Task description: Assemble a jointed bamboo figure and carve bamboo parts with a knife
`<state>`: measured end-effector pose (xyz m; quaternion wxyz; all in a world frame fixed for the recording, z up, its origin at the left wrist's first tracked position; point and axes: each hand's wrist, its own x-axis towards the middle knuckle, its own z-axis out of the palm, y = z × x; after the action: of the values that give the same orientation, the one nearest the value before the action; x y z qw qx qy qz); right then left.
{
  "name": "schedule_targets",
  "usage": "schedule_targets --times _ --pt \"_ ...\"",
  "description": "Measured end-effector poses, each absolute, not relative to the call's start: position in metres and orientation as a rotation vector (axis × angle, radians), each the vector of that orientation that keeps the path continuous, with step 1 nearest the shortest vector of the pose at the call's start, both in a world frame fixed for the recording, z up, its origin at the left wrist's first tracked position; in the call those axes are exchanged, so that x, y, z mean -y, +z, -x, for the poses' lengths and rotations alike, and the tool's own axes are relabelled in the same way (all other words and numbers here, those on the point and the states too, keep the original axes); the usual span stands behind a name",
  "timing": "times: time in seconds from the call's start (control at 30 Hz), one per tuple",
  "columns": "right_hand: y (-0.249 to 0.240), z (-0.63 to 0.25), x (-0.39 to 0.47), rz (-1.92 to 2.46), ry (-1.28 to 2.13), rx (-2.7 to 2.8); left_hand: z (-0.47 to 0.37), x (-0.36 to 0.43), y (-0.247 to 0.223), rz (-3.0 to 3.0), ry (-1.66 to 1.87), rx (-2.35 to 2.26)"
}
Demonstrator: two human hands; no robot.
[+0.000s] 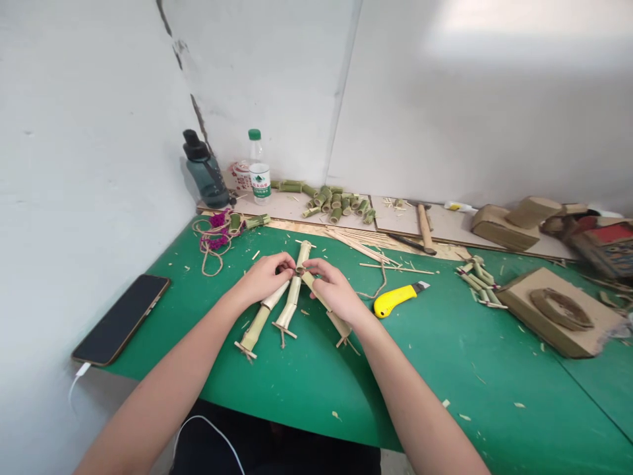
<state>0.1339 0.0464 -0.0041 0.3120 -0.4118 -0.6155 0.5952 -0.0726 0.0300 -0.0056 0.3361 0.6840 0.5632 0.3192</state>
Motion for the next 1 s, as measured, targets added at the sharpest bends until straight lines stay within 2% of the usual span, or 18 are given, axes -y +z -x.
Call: schedule_targets --times 0.43,1.0 --pt "0.0 -0.137 -0.05 1.077 1.548 1.65 0.073 -0.03 -0.001 -1.506 0.847 -1.193" --pt "-0.003 -0.139 -0.053 0.967 1.747 1.367 0.067 -0.024 0.006 -1.623 0.81 -1.24"
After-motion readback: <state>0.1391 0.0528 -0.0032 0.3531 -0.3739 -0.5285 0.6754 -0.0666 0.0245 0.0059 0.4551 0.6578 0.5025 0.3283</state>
